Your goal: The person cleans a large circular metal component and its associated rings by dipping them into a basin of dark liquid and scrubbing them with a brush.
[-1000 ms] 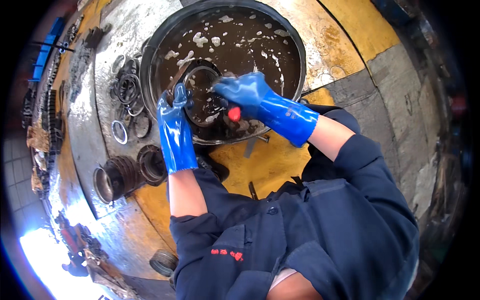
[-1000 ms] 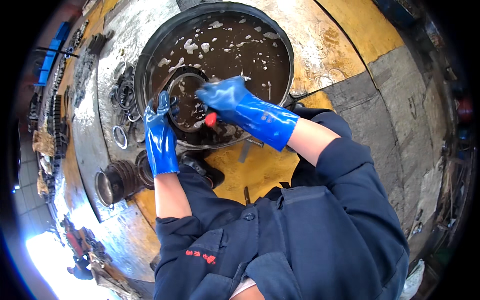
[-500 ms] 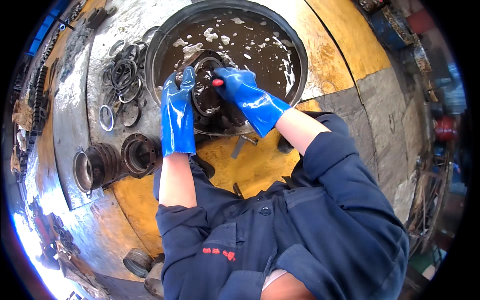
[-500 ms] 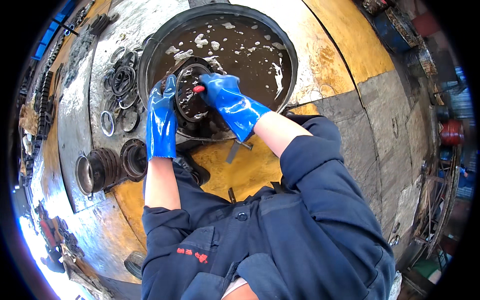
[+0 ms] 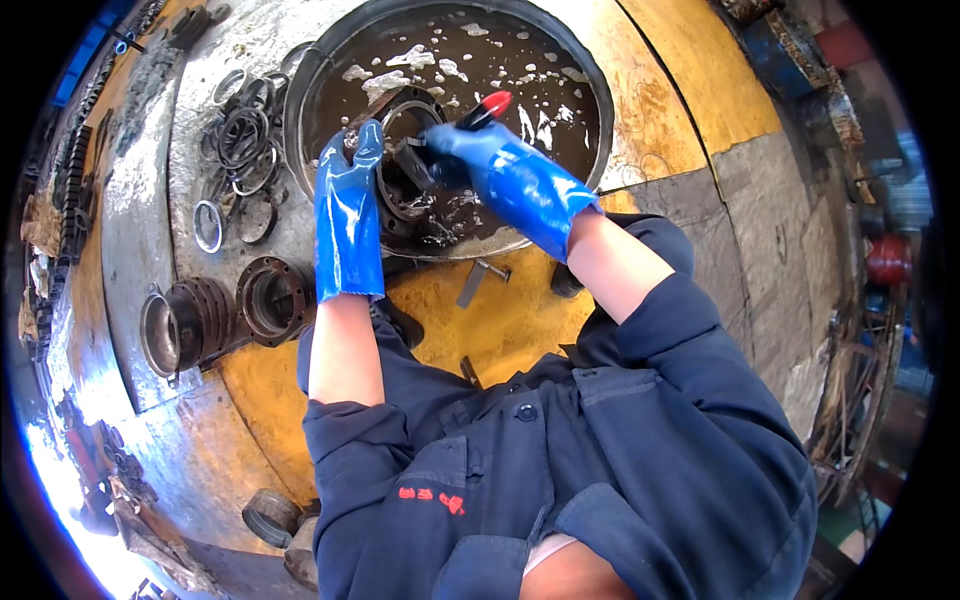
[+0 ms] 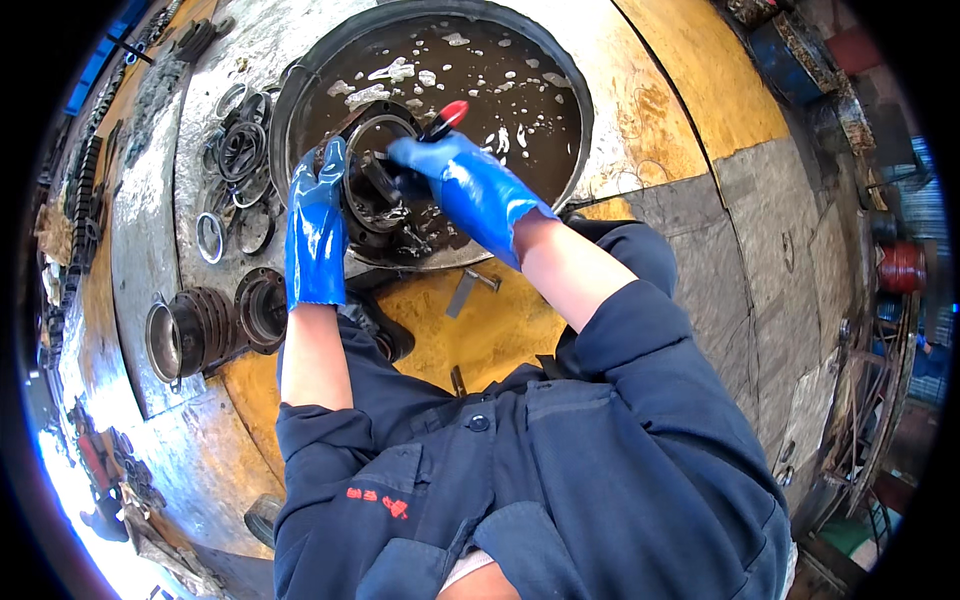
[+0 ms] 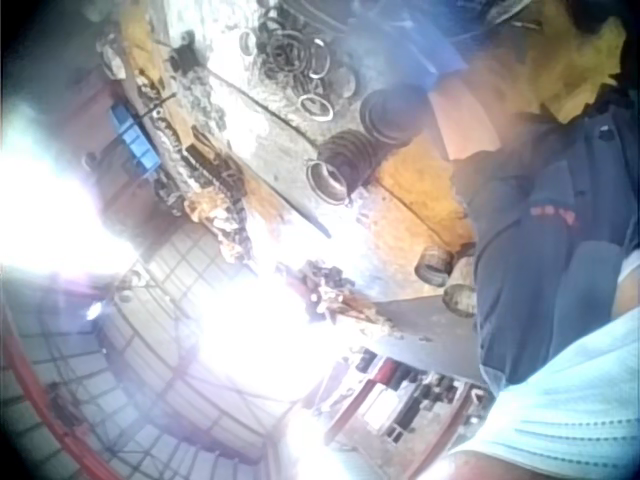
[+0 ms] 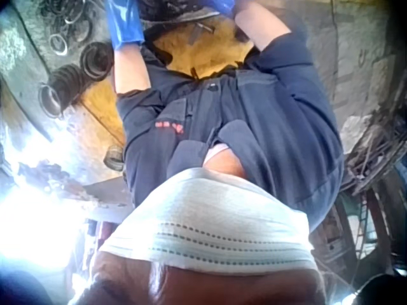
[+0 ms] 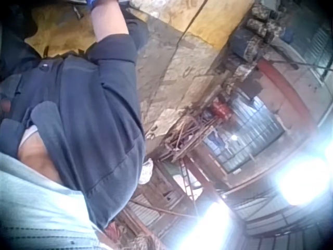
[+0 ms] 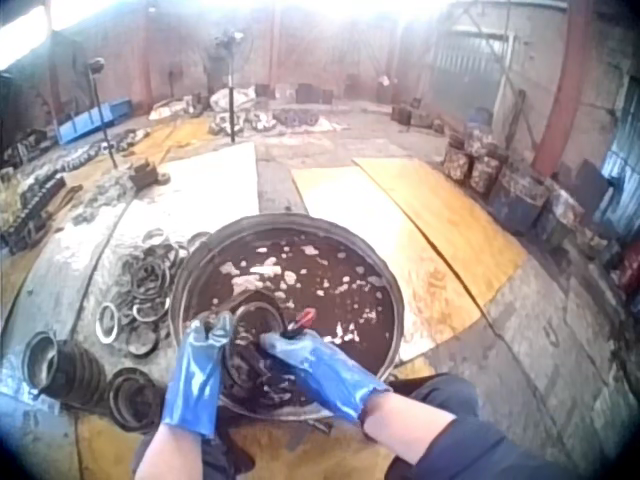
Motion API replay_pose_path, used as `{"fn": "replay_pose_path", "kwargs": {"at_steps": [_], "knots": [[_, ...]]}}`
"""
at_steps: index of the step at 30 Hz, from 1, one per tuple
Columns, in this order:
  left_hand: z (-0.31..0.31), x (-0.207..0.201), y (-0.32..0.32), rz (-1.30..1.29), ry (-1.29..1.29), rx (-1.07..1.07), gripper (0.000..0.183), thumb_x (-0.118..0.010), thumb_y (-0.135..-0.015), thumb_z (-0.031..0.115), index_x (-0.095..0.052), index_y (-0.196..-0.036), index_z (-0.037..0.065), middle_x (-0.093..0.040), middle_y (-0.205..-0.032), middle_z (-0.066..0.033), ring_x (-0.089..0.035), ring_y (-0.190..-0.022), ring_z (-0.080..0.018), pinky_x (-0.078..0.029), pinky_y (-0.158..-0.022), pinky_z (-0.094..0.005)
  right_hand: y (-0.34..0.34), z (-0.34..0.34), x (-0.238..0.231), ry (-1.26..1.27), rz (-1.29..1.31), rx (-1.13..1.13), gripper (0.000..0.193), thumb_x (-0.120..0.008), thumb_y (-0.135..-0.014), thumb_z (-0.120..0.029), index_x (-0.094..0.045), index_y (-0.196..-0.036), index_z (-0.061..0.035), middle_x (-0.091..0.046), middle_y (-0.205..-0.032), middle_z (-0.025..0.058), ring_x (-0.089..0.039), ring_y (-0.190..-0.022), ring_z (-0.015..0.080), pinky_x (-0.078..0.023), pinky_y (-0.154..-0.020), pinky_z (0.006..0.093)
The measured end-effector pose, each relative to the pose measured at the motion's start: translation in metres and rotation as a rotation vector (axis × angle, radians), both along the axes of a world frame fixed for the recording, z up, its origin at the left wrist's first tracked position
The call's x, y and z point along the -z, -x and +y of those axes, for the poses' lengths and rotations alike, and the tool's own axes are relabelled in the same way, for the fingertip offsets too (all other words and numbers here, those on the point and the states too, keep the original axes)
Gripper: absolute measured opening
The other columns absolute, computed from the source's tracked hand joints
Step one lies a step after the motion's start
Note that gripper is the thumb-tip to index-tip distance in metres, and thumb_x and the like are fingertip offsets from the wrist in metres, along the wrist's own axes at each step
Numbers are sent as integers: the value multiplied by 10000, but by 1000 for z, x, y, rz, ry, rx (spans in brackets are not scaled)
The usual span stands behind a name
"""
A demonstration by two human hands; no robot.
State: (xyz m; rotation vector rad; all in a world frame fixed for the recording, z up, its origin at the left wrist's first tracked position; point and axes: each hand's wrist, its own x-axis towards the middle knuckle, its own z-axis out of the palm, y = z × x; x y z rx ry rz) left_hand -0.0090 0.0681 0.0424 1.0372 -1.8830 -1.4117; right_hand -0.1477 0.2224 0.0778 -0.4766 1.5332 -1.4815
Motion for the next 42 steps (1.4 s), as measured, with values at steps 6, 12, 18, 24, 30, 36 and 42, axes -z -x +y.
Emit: {"fn": "replay_pose_path", "kwargs": {"at_steps": [6,12,18,24,30,36,42], "knots": [[-5,4,-1,-10,-19,19,615,-711,-1054,460,-659,-1390,-53,-744,-1219,-167,-685,-1055,-220,-548,-949,-362,15,-24,26,-194,54,-241,373,-767,-937,-370,-808,-1065,-22,-765,-920,38,-674,-819,109,-531,-746,293],[5,-6,-1,-18,35,-13,631,-725,-1041,470,-664,-1385,-55,-746,-1206,-162,-682,-1058,-220,-545,-955,-370,4,-36,28,-544,872,-497,408,-702,-903,-447,-792,-1175,-156,-809,-1084,142,-763,-1076,370,-594,-955,466],[1,-2,0,-13,19,-27,666,-749,-1016,498,-670,-1382,-53,-745,-1207,-162,-674,-1083,-228,-525,-996,-370,20,-49,40,-603,1406,-616,389,-715,-920,-393,-713,-1278,-239,-784,-1135,86,-777,-1048,331,-613,-849,497],[-12,15,2,3,1,-22,681,-766,-1004,481,-663,-1371,-82,-744,-1220,-167,-674,-1119,-242,-510,-1028,-376,12,-22,28,77,2101,-383,515,-649,-929,-173,-637,-1441,-115,-657,-1341,203,-766,-858,250,-576,-740,470],[-5,-1,-1,-65,66,-25,808,-762,-989,522,-584,-1464,-107,-698,-1345,-237,-681,-1194,-295,-511,-1069,-392,23,-21,36,-93,1833,-405,435,-655,-942,-153,-646,-1375,-117,-670,-1273,173,-784,-876,287,-583,-771,500],[14,-14,12,31,-144,-2,822,-753,-998,523,-559,-1489,-107,-679,-1380,-241,-678,-1199,-283,-514,-1067,-384,15,-19,95,-359,1363,-281,484,-772,-839,-187,-716,-1318,-221,-752,-1262,95,-740,-1139,341,-607,-942,447],[17,-31,2,-23,-56,38,817,-742,-1012,512,-539,-1503,-109,-672,-1395,-246,-657,-1243,-274,-506,-1079,-382,-5,-17,69,-396,742,-409,345,-731,-924,-410,-783,-1201,-210,-798,-1150,115,-747,-1101,338,-583,-974,426]]}}
